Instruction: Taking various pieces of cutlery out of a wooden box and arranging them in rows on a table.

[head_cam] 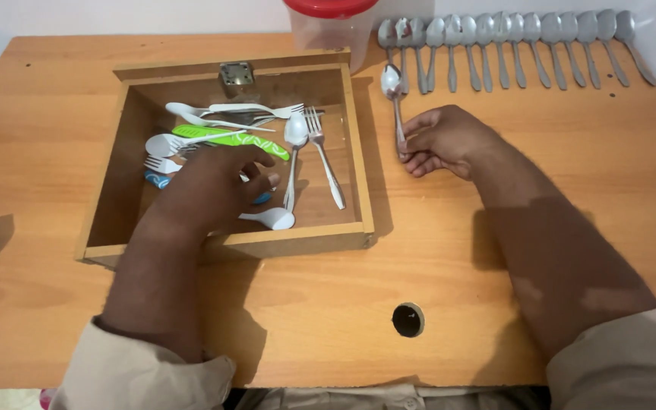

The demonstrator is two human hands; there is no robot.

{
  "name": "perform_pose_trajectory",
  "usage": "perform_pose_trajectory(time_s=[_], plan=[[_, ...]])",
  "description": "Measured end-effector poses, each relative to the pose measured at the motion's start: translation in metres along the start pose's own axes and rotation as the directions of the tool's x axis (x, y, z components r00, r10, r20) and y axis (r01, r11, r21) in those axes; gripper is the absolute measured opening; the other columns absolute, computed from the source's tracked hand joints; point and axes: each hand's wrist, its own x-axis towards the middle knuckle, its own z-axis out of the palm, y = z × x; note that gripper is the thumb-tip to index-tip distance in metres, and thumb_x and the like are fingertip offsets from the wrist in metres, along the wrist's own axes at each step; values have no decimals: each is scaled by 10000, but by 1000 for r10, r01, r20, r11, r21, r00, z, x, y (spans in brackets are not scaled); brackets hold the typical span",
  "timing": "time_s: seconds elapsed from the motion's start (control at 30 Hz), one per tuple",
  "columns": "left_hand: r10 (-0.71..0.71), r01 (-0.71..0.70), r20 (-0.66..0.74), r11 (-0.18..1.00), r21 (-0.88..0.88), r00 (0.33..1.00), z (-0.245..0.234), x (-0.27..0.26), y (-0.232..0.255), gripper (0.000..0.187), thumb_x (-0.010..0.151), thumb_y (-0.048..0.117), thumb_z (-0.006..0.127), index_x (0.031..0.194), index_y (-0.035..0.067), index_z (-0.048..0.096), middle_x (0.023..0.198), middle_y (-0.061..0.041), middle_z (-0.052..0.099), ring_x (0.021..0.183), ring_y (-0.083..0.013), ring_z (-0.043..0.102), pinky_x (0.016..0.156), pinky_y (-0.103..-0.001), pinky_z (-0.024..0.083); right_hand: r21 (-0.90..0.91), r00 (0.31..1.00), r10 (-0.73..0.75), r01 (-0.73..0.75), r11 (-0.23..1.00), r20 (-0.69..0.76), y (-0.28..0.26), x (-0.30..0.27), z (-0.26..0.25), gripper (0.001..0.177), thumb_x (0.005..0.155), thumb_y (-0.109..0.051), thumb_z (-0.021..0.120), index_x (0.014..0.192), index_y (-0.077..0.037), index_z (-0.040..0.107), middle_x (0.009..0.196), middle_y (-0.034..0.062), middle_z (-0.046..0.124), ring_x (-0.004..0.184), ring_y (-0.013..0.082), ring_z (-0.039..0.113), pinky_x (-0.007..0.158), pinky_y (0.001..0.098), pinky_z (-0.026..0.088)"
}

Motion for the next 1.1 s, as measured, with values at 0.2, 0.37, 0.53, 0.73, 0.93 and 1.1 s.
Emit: perform_pose_trajectory(time_s=[0.2,0.37,0.53,0.73,0.93,1.1], plan=[[-40,41,34,999,-19,999,0,1,2,261,780,170,566,1031,172,638,838,-88,664,810,-289,627,705,-402,491,-47,999,-43,42,998,-21,-3,-4,4,385,734,49,569,1106,109,491,629,198,593,450,212,614,408,300,552],[-50,51,70,999,-1,996,0,2,-2,281,750,201,598,1030,204,631,829,-70,664,811,-285,629,705,-412,498,-65,994,-101,97,993,-53,14,13,1,441,752,36,582,1173,83,459,610,197,585,423,212,600,366,305,548],[-64,68,87,997,-35,994,-6,-3,6,276,771,165,560,1038,174,631,843,-94,664,817,-307,626,704,-419,494,-137,975,-189,172,975,-119,21,19,-1,430,754,30,582,1156,108,453,612,192,583,426,202,594,359,292,541],[-51,53,67,998,-26,996,-6,-2,5,267,783,164,550,1037,171,630,850,-92,664,805,-308,624,687,-422,491,-827,925,-374,258,499,63,1,-4,20,213,743,-216,648,921,-100,673,788,156,636,837,349,611,721,431,487],[-49,49,88,999,-4,995,2,4,-1,283,757,200,576,1037,177,616,850,-95,663,847,-313,615,709,-435,493,-909,844,-526,297,292,106,15,26,29,192,821,-119,522,916,-17,655,814,169,532,791,342,590,685,355,486],[-53,52,69,999,13,996,0,2,1,262,769,206,564,1023,192,626,847,-86,663,840,-315,616,690,-439,497,-905,732,-678,328,270,64,24,61,28,206,838,-60,461,862,63,624,832,249,495,751,419,573,657,416,492]])
